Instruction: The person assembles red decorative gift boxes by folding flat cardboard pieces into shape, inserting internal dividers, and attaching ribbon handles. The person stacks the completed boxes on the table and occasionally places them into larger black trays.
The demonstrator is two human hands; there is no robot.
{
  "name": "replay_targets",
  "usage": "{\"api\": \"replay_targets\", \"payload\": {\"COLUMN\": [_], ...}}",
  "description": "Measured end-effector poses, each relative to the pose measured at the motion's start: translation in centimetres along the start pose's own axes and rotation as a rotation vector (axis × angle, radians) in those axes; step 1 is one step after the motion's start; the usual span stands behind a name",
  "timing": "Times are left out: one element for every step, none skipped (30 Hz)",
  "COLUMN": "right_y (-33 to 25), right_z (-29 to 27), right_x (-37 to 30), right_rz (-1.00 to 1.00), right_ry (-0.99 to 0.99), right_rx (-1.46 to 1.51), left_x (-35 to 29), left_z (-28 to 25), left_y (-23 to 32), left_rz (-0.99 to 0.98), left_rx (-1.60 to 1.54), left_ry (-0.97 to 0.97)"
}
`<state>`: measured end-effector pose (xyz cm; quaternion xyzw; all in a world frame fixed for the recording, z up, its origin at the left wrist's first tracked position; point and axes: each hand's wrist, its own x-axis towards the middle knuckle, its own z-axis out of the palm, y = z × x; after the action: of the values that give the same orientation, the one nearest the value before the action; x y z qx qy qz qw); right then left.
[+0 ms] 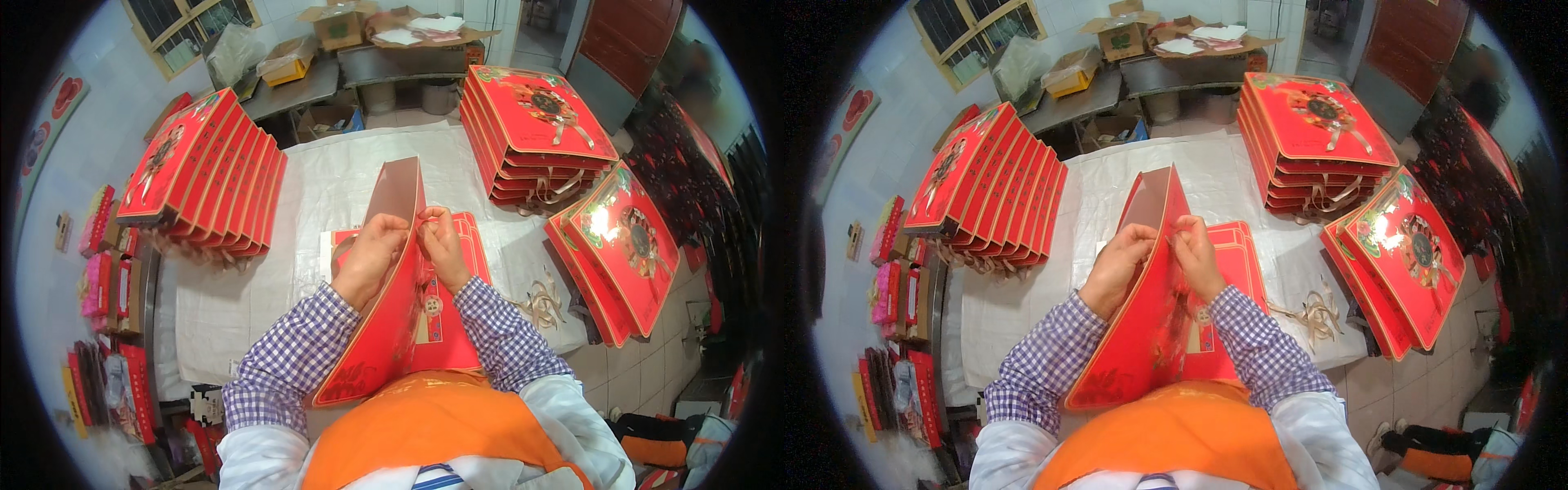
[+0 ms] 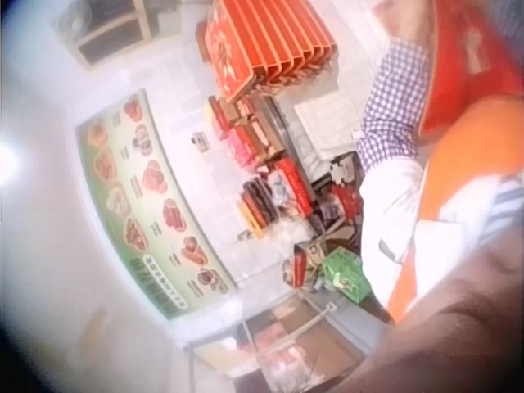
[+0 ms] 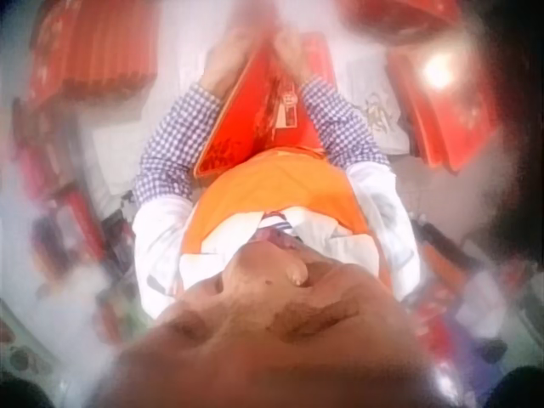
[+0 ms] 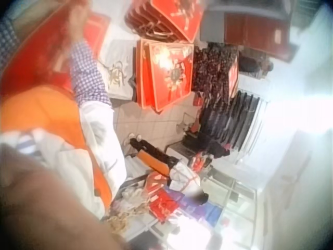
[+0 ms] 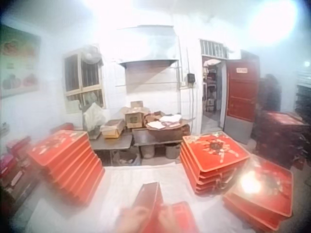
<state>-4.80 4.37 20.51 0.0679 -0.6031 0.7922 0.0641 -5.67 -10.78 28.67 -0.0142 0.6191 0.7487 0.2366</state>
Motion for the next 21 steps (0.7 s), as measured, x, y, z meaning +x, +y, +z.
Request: {"api": "replay_targets", "payload": {"right_y": [0.0,0.0,0.2,0.3,0.7,1.1,1.7,2.9,4.1,5.0,5.6,5.8,5.3,4.5,3.8,2.8,0.2,-2.4,-3.0,-3.3,-3.6], "right_z": [0.1,-0.3,-0.7,-1.3,-2.0,-2.9,-3.6,-4.6,-5.8,-6.9,-8.4,-10.1,-12.0,-13.5,-14.6,-15.3,-15.3,-15.2,-16.2,-17.3,-18.4], "right_x": [0.1,0.2,0.2,0.2,-0.1,-0.7,-1.6,-2.7,-4.1,-5.8,-8.0,-10.2,-12.3,-14.2,-16.1,-17.6,-18.3,-19.1,-20.3,-21.4,-22.2], "right_rz": [-0.032,-0.042,-0.051,-0.061,-0.035,-0.008,0.023,0.036,0.049,0.060,0.163,0.265,0.346,0.426,0.429,0.431,0.524,0.614,0.534,0.454,0.432], "right_ry": [0.002,0.010,0.019,0.029,0.020,0.013,0.005,-0.031,-0.066,-0.108,-0.045,0.016,0.048,0.073,0.112,0.149,0.133,0.131,0.137,0.138,0.162], "right_rx": [0.024,0.002,-0.019,-0.044,-0.175,-0.305,-0.431,-0.472,-0.514,-0.558,-0.429,-0.297,-0.355,-0.412,-0.400,-0.384,-0.387,-0.395,-0.368,-0.340,-0.324], "left_x": [-0.5,-1.2,-2.3,-3.1,-3.9,-4.8,-6.0,-7.1,-8.2,-9.3,-9.6,-9.8,-10.0,-10.3,-10.3,-10.4,-10.3,-10.4,-10.4,-10.5,-10.6], "left_z": [0.4,0.9,1.2,1.2,0.8,0.1,-0.8,-1.7,-2.6,-3.3,-3.8,-4.3,-4.7,-5.1,-5.6,-6.1,-6.7,-6.9,-7.0,-7.3,-7.8], "left_y": [0.7,1.5,2.4,2.7,2.4,2.0,2.1,2.1,2.5,2.9,3.2,3.6,3.7,3.6,3.1,2.8,2.0,2.2,2.6,2.9,2.9], "left_rz": [-0.009,-0.021,-0.033,-0.045,0.079,0.205,0.224,0.244,0.157,0.071,0.078,0.084,0.086,0.120,0.156,0.190,0.237,0.239,0.250,0.259,0.291], "left_rx": [0.016,-0.030,-0.076,-0.123,0.089,0.300,0.479,0.658,0.802,0.942,0.982,1.022,1.062,1.021,0.978,0.940,0.958,1.015,1.073,1.132,1.124], "left_ry": [-0.002,-0.040,-0.078,-0.119,-0.219,-0.319,-0.359,-0.395,-0.379,-0.355,-0.307,-0.254,-0.197,-0.163,-0.131,-0.095,-0.068,-0.032,-0.001,0.036,0.057]}}
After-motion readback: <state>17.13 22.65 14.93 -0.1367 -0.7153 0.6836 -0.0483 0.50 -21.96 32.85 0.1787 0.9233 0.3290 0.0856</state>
